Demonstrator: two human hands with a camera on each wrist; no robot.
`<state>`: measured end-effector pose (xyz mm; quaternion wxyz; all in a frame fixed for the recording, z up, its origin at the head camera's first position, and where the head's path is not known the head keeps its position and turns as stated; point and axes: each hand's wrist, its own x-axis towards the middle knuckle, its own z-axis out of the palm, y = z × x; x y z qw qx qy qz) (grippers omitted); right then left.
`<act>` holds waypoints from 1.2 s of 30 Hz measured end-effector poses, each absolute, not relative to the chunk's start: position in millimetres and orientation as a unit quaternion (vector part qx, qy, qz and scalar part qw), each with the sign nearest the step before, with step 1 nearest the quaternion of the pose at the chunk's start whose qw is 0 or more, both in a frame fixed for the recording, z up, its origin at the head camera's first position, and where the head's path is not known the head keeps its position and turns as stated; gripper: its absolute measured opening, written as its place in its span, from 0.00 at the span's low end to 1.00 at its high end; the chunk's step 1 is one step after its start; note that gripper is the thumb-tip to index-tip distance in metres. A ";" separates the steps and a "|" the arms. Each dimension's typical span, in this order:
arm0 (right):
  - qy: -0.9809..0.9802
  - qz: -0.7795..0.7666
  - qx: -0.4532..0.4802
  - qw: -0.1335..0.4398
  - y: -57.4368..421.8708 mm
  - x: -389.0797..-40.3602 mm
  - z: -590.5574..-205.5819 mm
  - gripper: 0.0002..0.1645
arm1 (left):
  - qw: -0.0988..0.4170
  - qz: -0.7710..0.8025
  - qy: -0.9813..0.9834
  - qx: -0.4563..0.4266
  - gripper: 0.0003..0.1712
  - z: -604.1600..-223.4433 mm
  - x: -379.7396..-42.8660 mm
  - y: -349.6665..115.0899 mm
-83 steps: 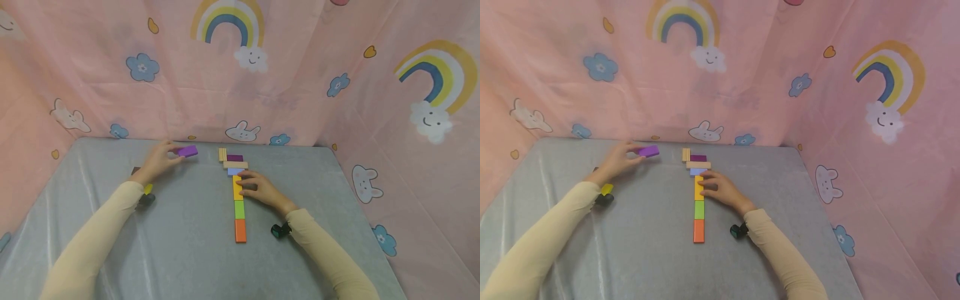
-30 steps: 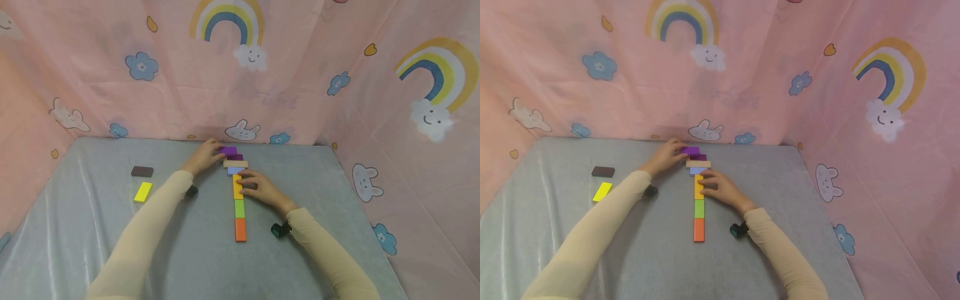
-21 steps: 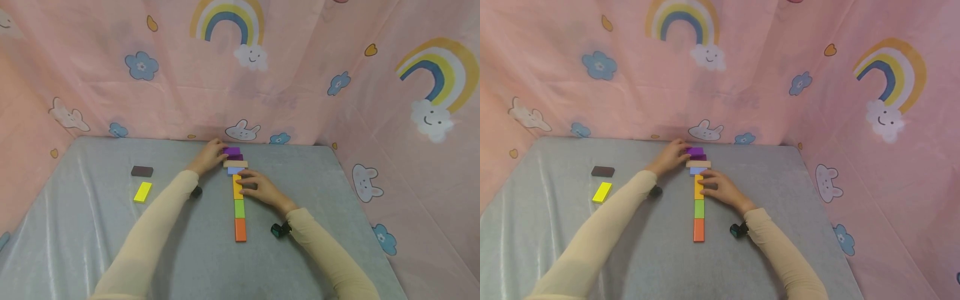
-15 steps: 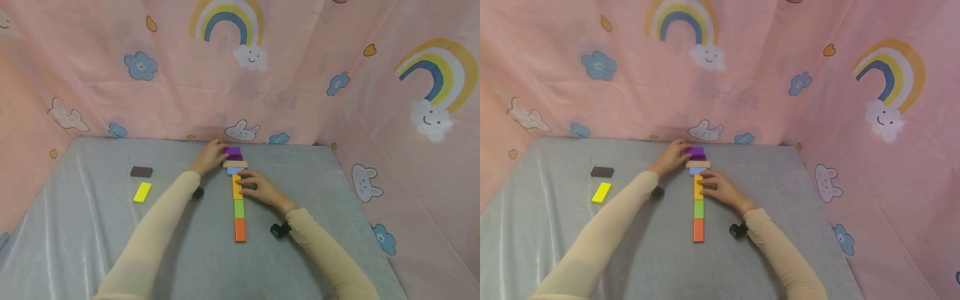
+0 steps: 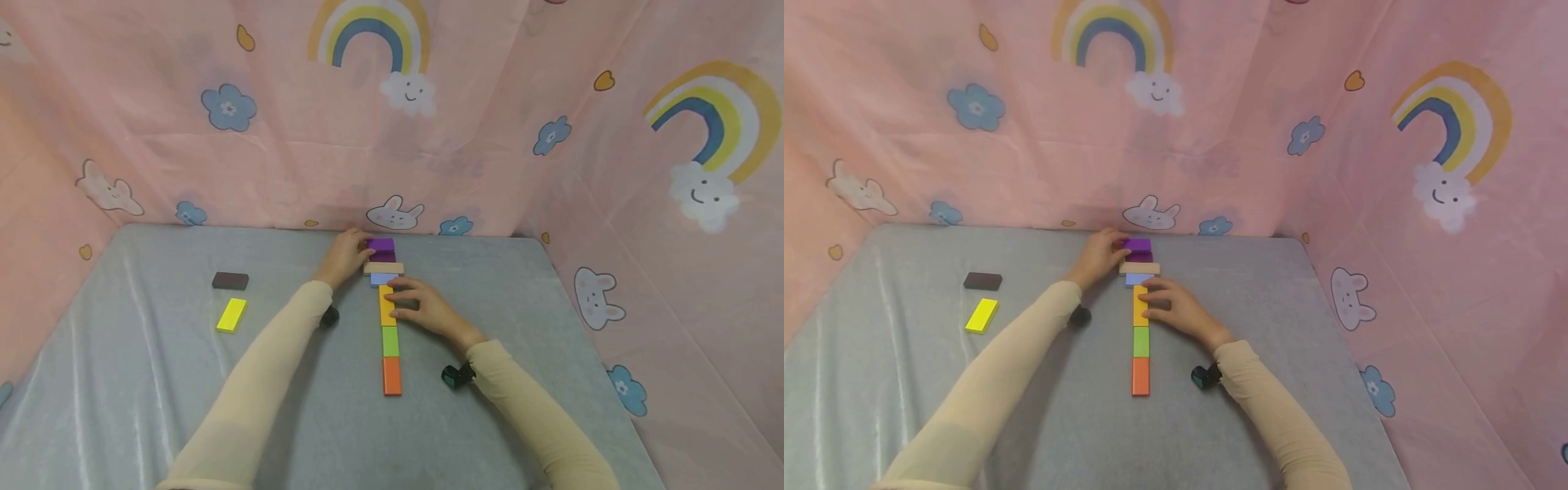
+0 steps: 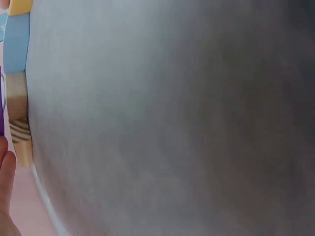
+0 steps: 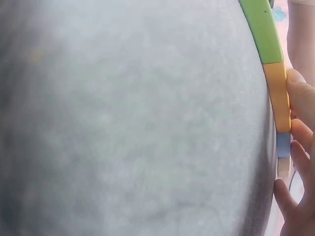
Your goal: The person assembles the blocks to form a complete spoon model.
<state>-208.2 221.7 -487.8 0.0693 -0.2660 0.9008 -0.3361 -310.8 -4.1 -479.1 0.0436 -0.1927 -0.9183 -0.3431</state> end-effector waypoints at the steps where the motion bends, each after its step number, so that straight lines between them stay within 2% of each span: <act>1: 0.901 -0.336 -0.265 0.070 221.7 -208.0 -487.5 0.24 | 0.046 -0.347 -0.917 -0.189 0.21 -479.3 -310.5 -3.1; 11: 0.902 -0.337 -0.260 0.078 222.3 -208.6 -488.4 0.25 | 0.062 -0.417 -0.897 -0.134 0.19 -481.0 -306.2 5.9; 24: 0.897 -0.347 -0.264 0.074 222.7 -210.8 -491.1 0.24 | 0.078 -0.424 -0.897 -0.101 0.18 -484.4 -307.8 7.1; 36: 0.899 -0.342 -0.262 0.075 222.6 -208.9 -490.0 0.25 | 0.071 -0.435 -0.894 -0.082 0.18 -484.7 -306.7 10.0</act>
